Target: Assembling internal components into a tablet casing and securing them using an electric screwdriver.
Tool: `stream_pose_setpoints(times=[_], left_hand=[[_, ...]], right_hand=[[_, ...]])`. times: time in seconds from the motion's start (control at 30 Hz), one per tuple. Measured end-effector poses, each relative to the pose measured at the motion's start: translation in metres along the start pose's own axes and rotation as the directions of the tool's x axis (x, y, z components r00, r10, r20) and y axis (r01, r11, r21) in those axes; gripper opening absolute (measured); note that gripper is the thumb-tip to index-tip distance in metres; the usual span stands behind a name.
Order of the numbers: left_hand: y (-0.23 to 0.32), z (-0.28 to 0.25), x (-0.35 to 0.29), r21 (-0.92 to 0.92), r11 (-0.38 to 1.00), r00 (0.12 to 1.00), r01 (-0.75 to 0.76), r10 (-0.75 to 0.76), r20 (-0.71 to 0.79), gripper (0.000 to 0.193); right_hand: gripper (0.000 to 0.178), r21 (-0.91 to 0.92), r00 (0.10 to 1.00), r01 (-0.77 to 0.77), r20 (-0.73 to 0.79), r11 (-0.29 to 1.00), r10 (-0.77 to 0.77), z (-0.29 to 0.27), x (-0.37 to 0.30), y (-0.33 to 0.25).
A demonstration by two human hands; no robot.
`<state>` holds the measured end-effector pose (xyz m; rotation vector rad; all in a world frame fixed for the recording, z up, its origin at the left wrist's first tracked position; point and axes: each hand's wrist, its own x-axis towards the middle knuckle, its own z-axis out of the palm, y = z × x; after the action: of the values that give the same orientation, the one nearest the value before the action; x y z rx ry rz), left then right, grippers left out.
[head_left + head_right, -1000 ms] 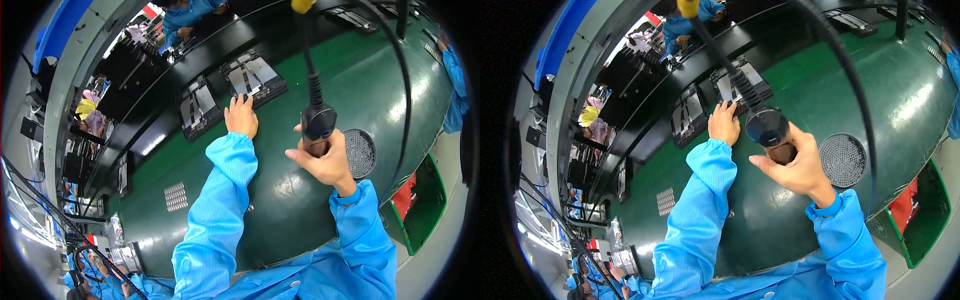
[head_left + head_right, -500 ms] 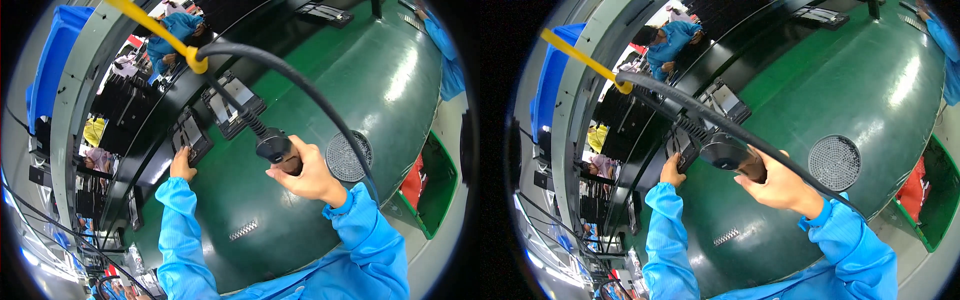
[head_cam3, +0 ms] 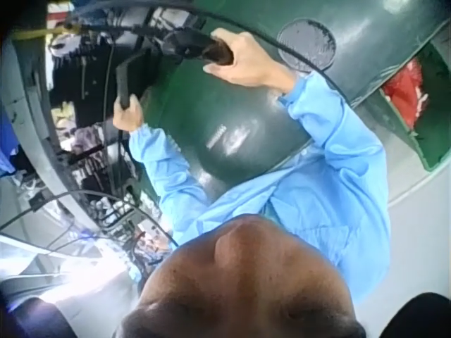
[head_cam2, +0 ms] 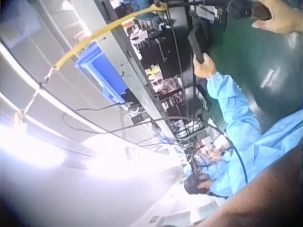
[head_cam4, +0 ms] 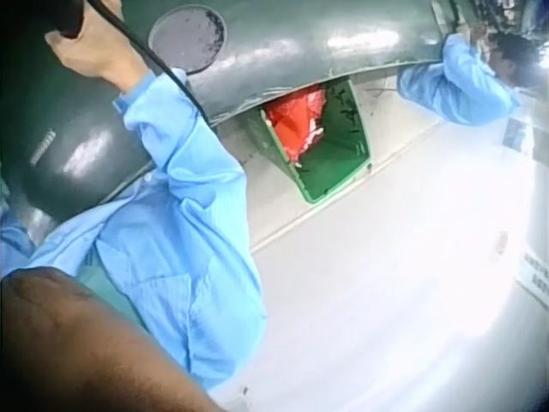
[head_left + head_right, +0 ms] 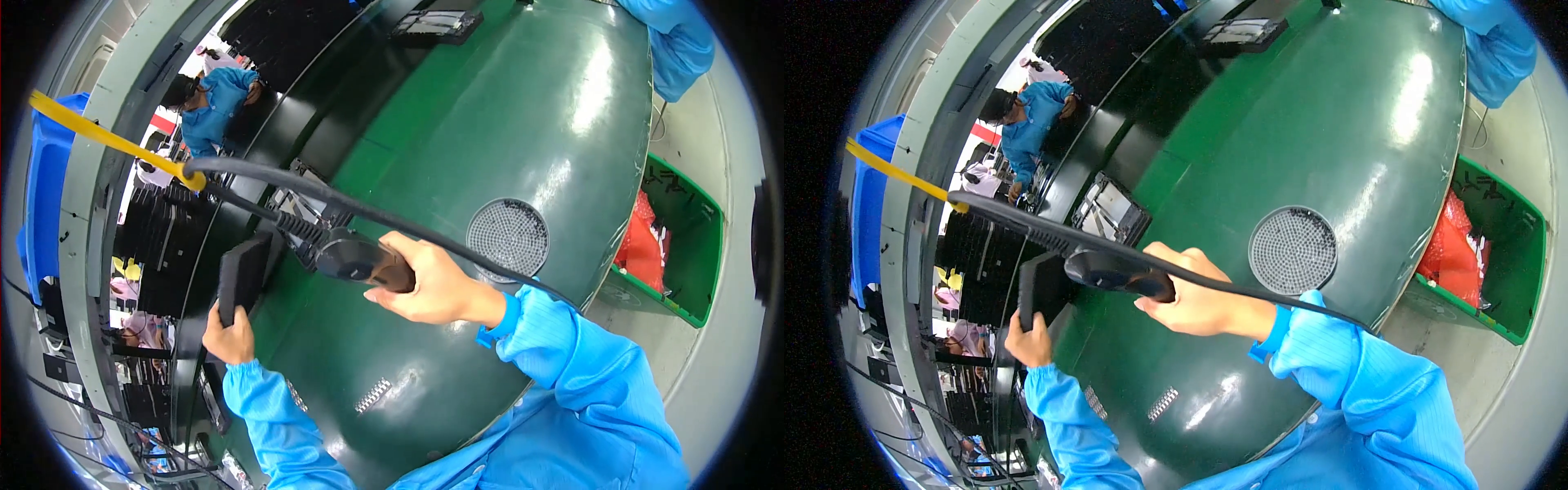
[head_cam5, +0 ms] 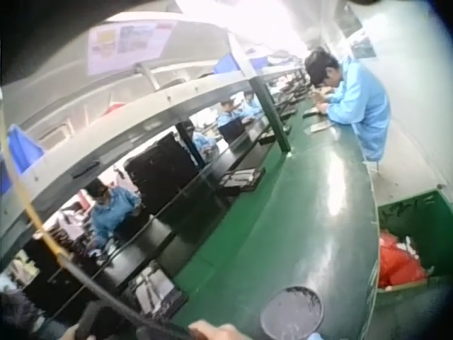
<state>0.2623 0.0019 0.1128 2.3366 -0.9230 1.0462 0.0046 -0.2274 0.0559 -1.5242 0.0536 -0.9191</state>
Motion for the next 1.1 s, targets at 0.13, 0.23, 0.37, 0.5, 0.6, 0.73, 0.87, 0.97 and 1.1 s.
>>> stream_pose_setpoints(times=[0.13, 0.23, 0.37, 0.5, 0.6, 0.73, 0.87, 0.97, 1.1], left_hand=[[0.041, -0.049, -0.031, -0.157, 0.985, 0.997, 0.075, -0.077, -0.007, 0.032], [0.090, -0.067, -0.055, -0.222, 0.950, 0.973, -0.218, 0.228, 0.022, 0.042], [0.133, -0.083, -0.090, -0.391, 0.844, 0.827, -0.368, 0.489, 0.277, 0.057], [0.163, -0.089, -0.130, -0.493, 0.745, 0.660, -0.450, 0.649, 0.379, 0.046], [0.172, -0.083, -0.163, -0.517, 0.765, 0.693, -0.384, 0.609, 0.386, 0.042], [0.182, -0.084, -0.188, -0.579, 0.791, 0.727, -0.196, 0.513, 0.456, 0.046], [0.158, -0.092, -0.201, -0.594, 0.790, 0.798, -0.150, 0.452, 0.399, 0.037], [0.108, -0.104, -0.189, -0.269, 0.961, 0.810, 0.071, 0.102, 0.577, 0.025], [0.075, -0.109, -0.184, -0.032, 0.843, 0.616, 0.538, -0.367, 0.697, 0.027]], right_hand=[[0.027, 0.080, 0.990, -0.137, -0.012, 0.987, 0.139, -0.005, 0.008, -0.012], [0.029, 0.016, 0.985, -0.157, -0.074, 0.987, 0.158, -0.016, 0.006, -0.009], [0.028, -0.071, 0.977, -0.091, -0.201, 0.993, 0.075, -0.025, 0.010, -0.014], [0.029, -0.008, 0.965, -0.057, -0.255, 0.998, 0.053, -0.026, 0.013, -0.011], [0.027, -0.042, 0.958, -0.112, -0.269, 0.993, 0.097, -0.030, 0.011, -0.012], [0.034, -0.087, 0.959, -0.167, -0.244, 0.982, 0.142, -0.028, 0.008, -0.019], [0.037, -0.211, 0.977, -0.110, -0.201, 0.971, 0.067, -0.031, 0.007, -0.016], [0.039, -0.271, 0.991, -0.075, -0.128, 0.960, 0.041, -0.030, 0.005, -0.010], [0.040, -0.284, 0.996, -0.070, -0.074, 0.956, 0.051, -0.030, 0.003, -0.011]])
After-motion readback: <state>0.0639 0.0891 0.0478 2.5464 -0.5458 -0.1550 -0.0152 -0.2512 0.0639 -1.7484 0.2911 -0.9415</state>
